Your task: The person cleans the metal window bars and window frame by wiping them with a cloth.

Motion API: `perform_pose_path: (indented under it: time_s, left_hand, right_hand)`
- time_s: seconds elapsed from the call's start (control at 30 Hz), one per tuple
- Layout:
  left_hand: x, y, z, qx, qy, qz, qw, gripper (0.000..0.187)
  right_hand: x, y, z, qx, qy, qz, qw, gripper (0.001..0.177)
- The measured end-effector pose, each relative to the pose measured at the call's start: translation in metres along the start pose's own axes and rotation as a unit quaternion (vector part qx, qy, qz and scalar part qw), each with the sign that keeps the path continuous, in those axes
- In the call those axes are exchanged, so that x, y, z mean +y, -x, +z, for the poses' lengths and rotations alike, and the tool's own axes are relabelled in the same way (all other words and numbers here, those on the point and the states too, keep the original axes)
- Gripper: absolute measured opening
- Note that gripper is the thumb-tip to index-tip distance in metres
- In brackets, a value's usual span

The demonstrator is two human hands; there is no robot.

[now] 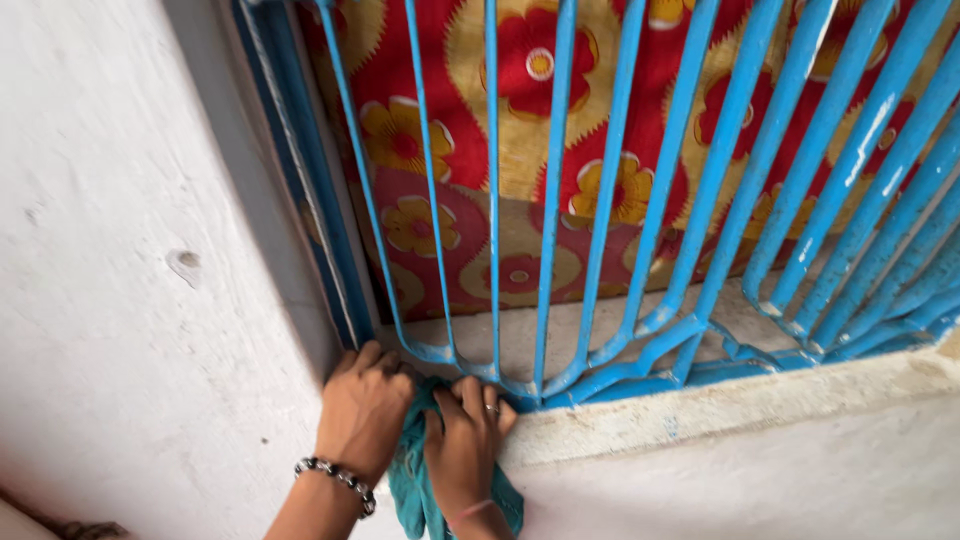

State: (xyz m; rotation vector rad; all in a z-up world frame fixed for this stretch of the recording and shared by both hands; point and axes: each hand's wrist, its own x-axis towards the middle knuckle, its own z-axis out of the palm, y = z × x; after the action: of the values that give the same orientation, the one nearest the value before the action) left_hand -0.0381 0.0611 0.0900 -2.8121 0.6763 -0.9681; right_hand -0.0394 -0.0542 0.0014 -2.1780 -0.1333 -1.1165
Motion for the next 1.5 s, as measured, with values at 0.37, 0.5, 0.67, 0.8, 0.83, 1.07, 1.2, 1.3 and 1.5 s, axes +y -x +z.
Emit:
perform_pose_path:
  time_s: [0.37,0.5,0.67,0.8,0.83,1.07,1.2,1.3,1.5]
  left_hand:
    - [0.003,-0.002,0.002,-0.020,-0.011,-0.001,1.000,0.013]
    - [0.006,-0.003,-0.007,-0.078,-0.016,-0.005,0.997,0.014]
    - [0.012,-0.003,-0.012,-0.150,-0.021,-0.024,0.988,0.018]
    - [0.026,0.030,0.000,0.152,-0.118,-0.054,0.980,0.054]
    - [0.027,0.043,0.003,0.153,-0.122,-0.057,0.979,0.054]
    - [0.036,0.080,0.004,0.129,-0.065,-0.038,0.989,0.042]
    - [0.046,0.086,0.002,0.060,-0.019,-0.045,0.997,0.049]
    - [0.048,0.088,0.007,0.061,-0.027,-0.038,0.997,0.044]
    - [0.040,0.074,-0.007,-0.055,-0.018,-0.064,0.996,0.043]
  right_hand:
    - [0.103,0.041,-0.018,0.021,-0.017,0.055,0.998,0.023]
    - [0.089,0.048,-0.006,0.005,-0.082,0.029,0.996,0.027]
    - [0.031,0.022,0.022,-0.059,-0.048,-0.062,0.995,0.045]
    - [-0.001,-0.006,0.020,-0.113,-0.173,-0.141,0.968,0.056]
    - [-0.006,-0.011,0.019,-0.114,-0.158,-0.177,0.965,0.051]
    - [-0.005,-0.008,0.031,-0.065,-0.025,-0.242,0.968,0.043]
    - [0.020,0.000,0.014,-0.125,-0.044,-0.127,0.983,0.043]
    - [0.018,-0.004,0.003,-0.116,0.015,-0.143,0.983,0.035]
    - [-0.025,-0.020,0.012,-0.056,-0.025,-0.208,0.976,0.040]
